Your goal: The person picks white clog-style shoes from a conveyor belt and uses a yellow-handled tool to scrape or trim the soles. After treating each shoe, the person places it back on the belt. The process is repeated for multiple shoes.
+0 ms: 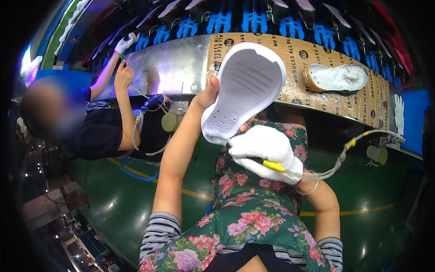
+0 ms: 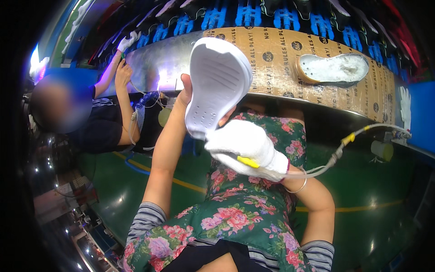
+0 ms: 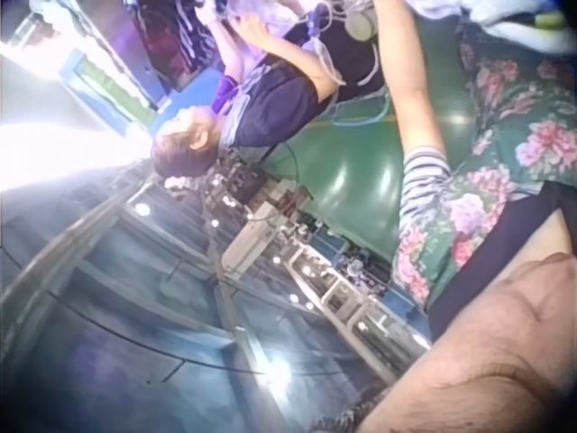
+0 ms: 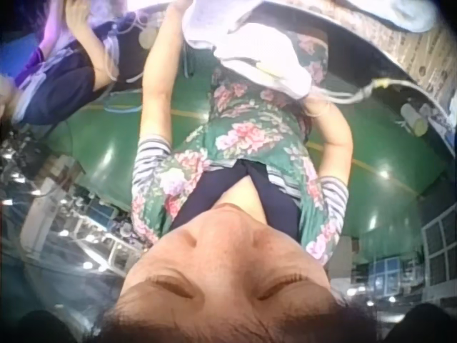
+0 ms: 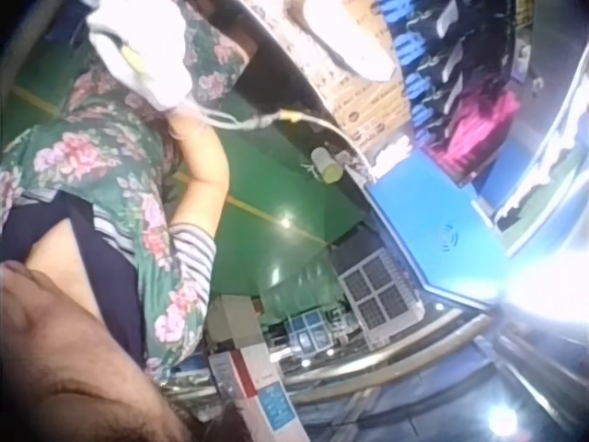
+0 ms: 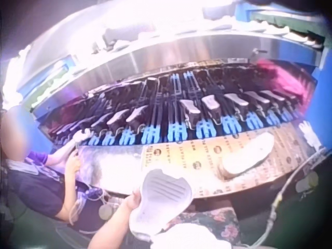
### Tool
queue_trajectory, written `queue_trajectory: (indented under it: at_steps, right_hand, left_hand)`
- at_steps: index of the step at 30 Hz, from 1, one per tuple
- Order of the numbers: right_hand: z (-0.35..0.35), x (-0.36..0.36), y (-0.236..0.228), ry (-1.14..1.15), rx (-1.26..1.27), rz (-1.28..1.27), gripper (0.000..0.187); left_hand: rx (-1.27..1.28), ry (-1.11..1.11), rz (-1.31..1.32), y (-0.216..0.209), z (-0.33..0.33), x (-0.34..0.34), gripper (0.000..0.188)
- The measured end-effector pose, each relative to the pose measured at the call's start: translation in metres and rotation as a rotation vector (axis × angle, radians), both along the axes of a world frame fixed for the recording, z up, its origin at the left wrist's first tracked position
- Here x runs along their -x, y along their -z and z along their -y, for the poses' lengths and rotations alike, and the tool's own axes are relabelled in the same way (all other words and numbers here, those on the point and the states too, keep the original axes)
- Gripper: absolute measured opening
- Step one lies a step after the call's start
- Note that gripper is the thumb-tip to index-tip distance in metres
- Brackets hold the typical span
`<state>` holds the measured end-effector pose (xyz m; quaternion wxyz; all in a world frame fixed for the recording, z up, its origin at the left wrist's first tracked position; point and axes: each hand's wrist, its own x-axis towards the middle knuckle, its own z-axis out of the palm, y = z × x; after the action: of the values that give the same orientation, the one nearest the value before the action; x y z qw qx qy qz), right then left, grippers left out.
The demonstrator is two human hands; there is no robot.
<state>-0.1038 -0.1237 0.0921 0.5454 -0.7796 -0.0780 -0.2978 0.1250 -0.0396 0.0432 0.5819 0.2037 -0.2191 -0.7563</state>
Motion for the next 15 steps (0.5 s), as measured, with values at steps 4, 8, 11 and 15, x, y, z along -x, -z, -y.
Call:
queue_trajectory:
  at_steps: [4, 8, 11, 15]
  right_hand:
    - [-0.006, -0.001, 0.02, 0.023, 0.307, -0.037, 0.029]
    - [0.004, -0.002, 0.006, -0.034, 0.226, 0.005, 0.03]
    - [0.002, -0.008, 0.014, 0.121, 0.222, -0.062, 0.029]
    - [0.011, 0.004, 0.018, 0.056, -0.547, -0.364, 0.024]
  left_hand:
    - [-0.024, 0.039, 0.058, 0.003, 0.008, -0.009, 0.114]
    - [-0.059, 0.068, 0.111, 0.007, 0.012, -0.015, 0.109]
    - [-0.133, 0.099, 0.2, 0.017, 0.016, -0.022, 0.106]
    - [-0.104, -0.039, -0.204, 0.023, 0.041, -0.011, 0.1]
